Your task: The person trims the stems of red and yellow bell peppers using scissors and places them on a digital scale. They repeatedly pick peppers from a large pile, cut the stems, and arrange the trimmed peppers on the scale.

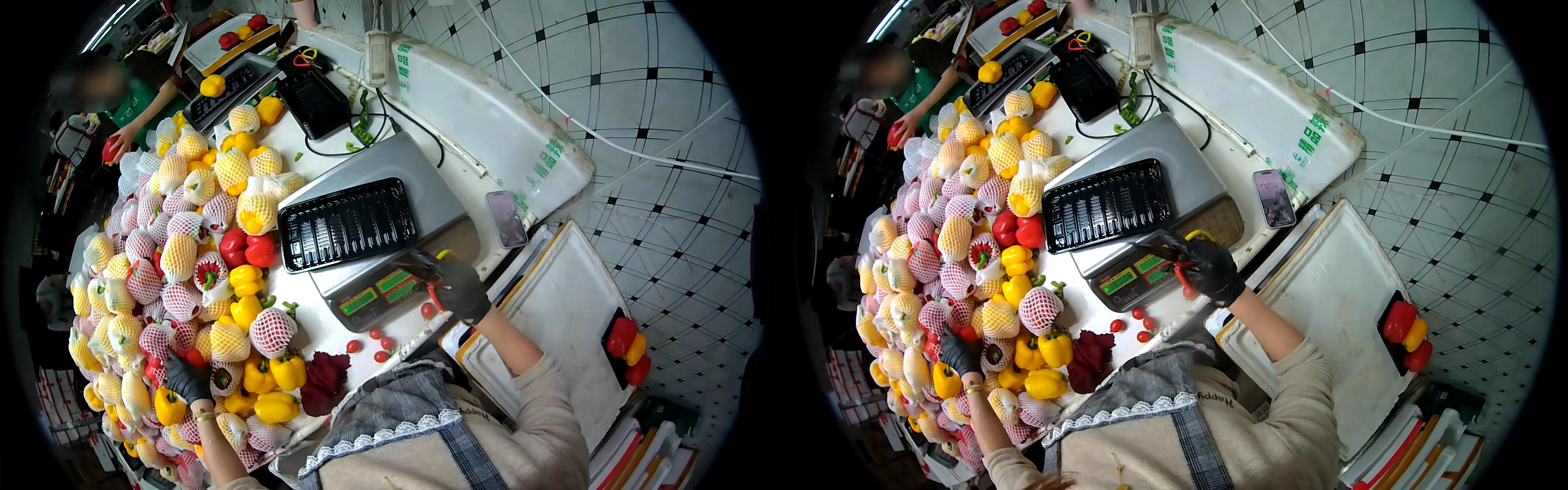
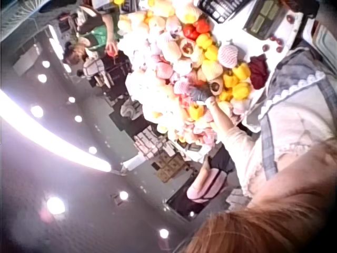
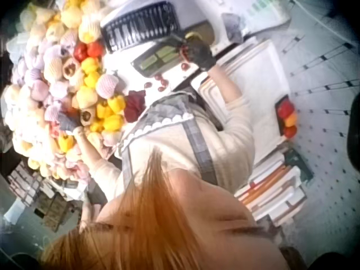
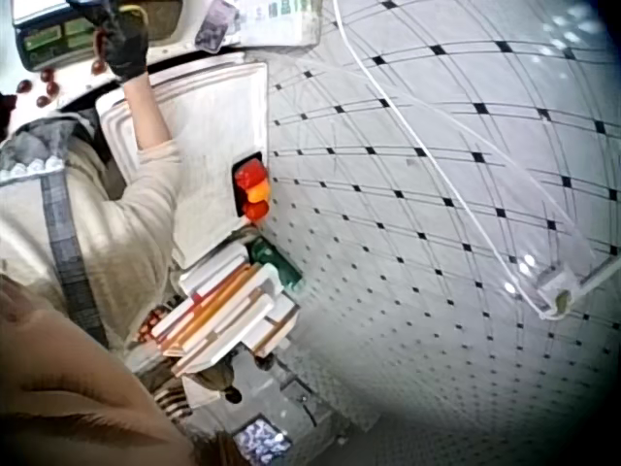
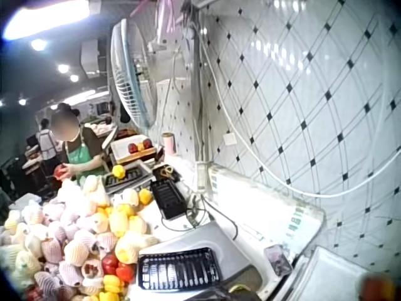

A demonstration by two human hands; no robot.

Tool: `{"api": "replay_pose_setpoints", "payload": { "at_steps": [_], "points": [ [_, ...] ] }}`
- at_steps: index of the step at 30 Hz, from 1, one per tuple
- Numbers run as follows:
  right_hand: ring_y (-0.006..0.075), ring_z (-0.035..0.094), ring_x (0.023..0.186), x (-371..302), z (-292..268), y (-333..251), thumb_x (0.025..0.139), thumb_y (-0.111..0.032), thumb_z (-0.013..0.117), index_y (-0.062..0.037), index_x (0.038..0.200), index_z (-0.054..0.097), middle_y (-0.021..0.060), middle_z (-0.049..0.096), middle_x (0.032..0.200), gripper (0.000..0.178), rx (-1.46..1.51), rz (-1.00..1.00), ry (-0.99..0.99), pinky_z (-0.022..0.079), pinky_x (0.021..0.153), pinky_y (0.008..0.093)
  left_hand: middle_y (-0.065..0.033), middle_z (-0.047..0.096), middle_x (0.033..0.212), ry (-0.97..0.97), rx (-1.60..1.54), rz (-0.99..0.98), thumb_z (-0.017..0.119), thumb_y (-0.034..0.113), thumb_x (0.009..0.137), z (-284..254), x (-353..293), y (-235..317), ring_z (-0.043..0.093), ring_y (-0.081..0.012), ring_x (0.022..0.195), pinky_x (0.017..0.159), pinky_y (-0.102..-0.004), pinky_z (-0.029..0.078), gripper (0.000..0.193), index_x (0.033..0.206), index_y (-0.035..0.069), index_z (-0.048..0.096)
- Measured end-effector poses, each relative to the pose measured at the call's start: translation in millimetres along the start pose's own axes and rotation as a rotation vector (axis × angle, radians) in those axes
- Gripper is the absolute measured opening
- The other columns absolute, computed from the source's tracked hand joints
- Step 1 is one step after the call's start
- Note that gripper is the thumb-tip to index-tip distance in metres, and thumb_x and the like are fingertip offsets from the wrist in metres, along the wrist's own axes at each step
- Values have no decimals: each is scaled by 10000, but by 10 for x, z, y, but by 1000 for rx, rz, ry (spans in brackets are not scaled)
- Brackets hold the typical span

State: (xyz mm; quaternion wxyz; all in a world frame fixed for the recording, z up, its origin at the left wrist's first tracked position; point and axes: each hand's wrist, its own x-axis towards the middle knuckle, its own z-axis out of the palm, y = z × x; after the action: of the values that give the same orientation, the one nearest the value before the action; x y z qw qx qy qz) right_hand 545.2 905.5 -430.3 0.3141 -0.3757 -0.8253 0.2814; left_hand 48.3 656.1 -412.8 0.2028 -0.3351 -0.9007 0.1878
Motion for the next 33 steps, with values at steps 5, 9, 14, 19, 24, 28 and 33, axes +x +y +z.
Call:
{"api": "replay_pose_setpoints", "payload": {
  "at_steps": [5, 9, 14, 19, 24, 28, 33],
  "points": [
    [185, 610, 781, -188, 210, -96, 753, -54, 593, 2, 1140, 514, 136, 621, 945, 398, 506, 206, -53, 492, 661, 293, -113, 546, 998, 118, -61, 47, 728, 426, 530, -153, -383, -205, 569, -281, 837, 720, -414, 436, 875, 1259, 110, 363],
    [180, 622, 775, -138, 527, -81, 821, -68, 520, 25, 1142, 486, 153, 632, 862, 336, 182, -132, -28, 493, 658, 271, -110, 571, 1007, 280, -524, 17, 736, 240, 543, -186, -565, -221, 551, -288, 914, 848, -392, 408, 736, 1196, 67, 445],
    [150, 609, 741, 58, 803, -559, 903, -147, 438, -23, 1246, 409, 88, 619, 860, 366, 1124, 420, -620, 496, 658, 243, -113, 465, 1169, 421, -1041, -27, 823, 261, 479, -861, -838, 363, 440, -288, 1095, 945, -379, 346, 903, 1237, 51, 377],
    [108, 589, 734, 224, 996, -1089, 833, -153, 552, -66, 1120, 532, 60, 615, 825, 300, 724, 136, -949, 475, 653, 232, -95, 393, 1247, 95, -2226, -442, 702, 256, 713, -1218, -1145, 899, 390, -221, 1153, 999, -355, 297, 718, 1281, 53, 313],
    [253, 592, 751, 134, 1044, -1154, 758, -214, 640, -29, 1063, 527, 148, 593, 855, 374, 602, -65, -840, 461, 673, 319, -61, 485, 1203, -245, -2905, -806, 518, 254, 865, -879, -1568, 958, 452, -193, 1099, 951, -359, 328, 431, 1238, 68, 407],
    [263, 570, 777, 115, 1167, -1205, 720, -270, 683, 6, 1128, 473, 159, 577, 850, 535, 578, -40, -636, 452, 690, 331, -102, 446, 1273, -397, -2864, -809, 554, 317, 827, -864, -1677, 1002, 403, -257, 1189, 1026, -435, 268, 539, 1261, 47, 384],
    [279, 559, 755, 163, 1285, -1376, 654, -149, 677, 16, 1106, 488, 159, 573, 841, 517, 520, -156, -450, 450, 680, 346, -113, 411, 1299, -340, -3014, -891, 577, 412, 792, -1025, -1599, 1005, 375, -280, 1208, 1029, -452, 272, 653, 1294, 70, 339]
  ]
}}
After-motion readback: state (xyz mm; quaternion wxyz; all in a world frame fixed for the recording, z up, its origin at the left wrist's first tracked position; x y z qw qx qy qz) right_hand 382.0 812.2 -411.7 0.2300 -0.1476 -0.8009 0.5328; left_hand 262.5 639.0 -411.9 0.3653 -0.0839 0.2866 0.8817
